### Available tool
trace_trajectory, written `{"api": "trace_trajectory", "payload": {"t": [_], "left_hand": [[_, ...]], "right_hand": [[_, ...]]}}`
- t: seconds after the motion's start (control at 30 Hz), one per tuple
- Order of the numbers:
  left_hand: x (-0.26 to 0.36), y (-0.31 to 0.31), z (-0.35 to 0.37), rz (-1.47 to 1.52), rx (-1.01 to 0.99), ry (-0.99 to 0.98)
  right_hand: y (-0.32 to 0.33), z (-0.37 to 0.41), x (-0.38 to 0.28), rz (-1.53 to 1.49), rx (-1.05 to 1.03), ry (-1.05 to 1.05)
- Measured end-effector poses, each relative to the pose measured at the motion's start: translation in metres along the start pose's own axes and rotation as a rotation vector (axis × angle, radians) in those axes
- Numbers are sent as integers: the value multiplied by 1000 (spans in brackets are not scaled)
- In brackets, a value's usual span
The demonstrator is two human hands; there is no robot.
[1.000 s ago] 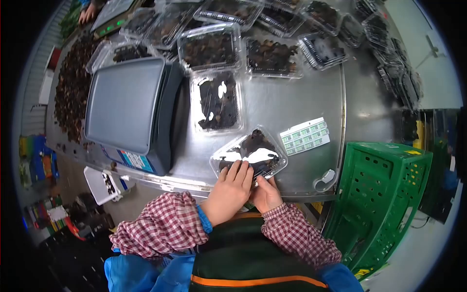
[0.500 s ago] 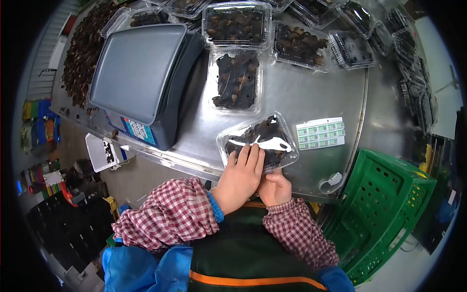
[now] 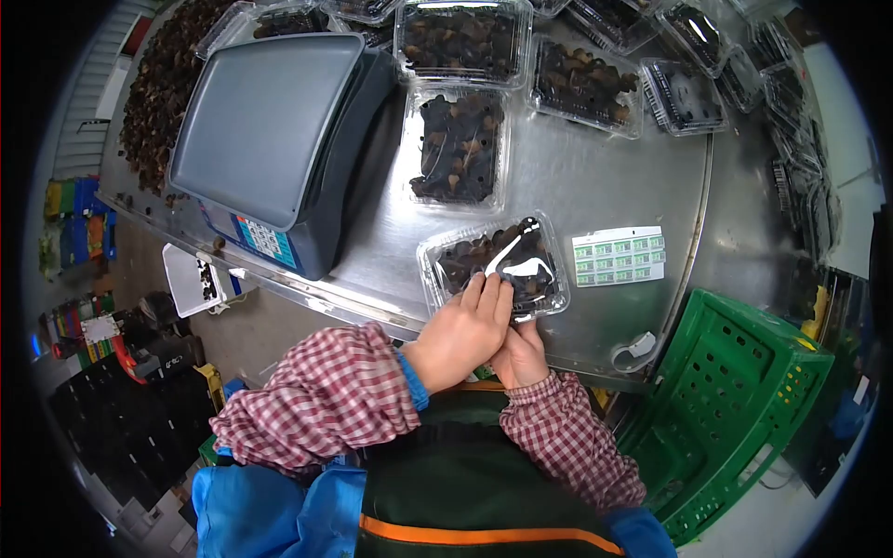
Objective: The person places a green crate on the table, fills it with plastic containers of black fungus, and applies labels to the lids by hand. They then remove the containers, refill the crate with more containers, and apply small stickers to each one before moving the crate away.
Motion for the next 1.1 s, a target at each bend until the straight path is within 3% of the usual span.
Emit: {"api": "trace_trajectory", "payload": {"t": [0.1,0.17,0.2,0.23,0.27,0.33,0.4,0.5,0.53,0.6,0.67,0.7,0.73,0.77,0.83,0.87,0.9,0.97,1.1], "left_hand": [[-14,43,-10,284,100,92],[-32,64,-17,283,109,115],[-41,69,-19,229,214,111],[-51,72,-22,175,316,104],[-57,72,-23,42,401,74],[-70,70,-24,136,347,130],[-79,66,-26,248,329,215],[-82,64,-27,263,310,227],[-83,64,-27,256,323,236],[-84,63,-26,287,302,244],[-84,59,-25,318,276,260],[-81,61,-25,274,403,224],[-78,65,-24,229,529,188],[-77,67,-24,229,532,192],[-68,84,-19,69,617,125],[-59,92,-13,77,676,78],[-52,91,-8,78,679,78],[-34,70,-7,496,476,-69],[-20,12,-9,620,242,41]], "right_hand": [[27,-11,5,-6,110,-24],[20,-7,-6,-36,157,10],[17,-4,-10,-1,165,-41],[15,6,-16,66,302,-83],[13,14,-22,217,346,-88],[13,32,-41,381,399,-96],[13,48,-61,900,301,-236],[2,38,-101,1115,327,547],[3,27,-107,1119,331,546],[-8,9,-117,1764,320,732],[-7,-1,-112,1894,371,715],[-6,-4,-109,2020,427,695],[-6,-4,-108,1983,444,700],[-1,-5,-109,1987,440,701],[14,-4,-111,1681,352,645],[12,-2,-112,1684,351,647],[13,-1,-113,1517,349,540],[19,3,-112,1351,346,435],[31,7,-109,1201,391,421]]}}
Point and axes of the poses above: each hand's wrist, its own z-axis away from the middle knuckle, its own y-axis out of the back of the hand, x = y × z, the point moved 5 cm from there along -z, towards the middle knuckle, and after that the axes turned 1 degree about -z, right-handed, at the moved point
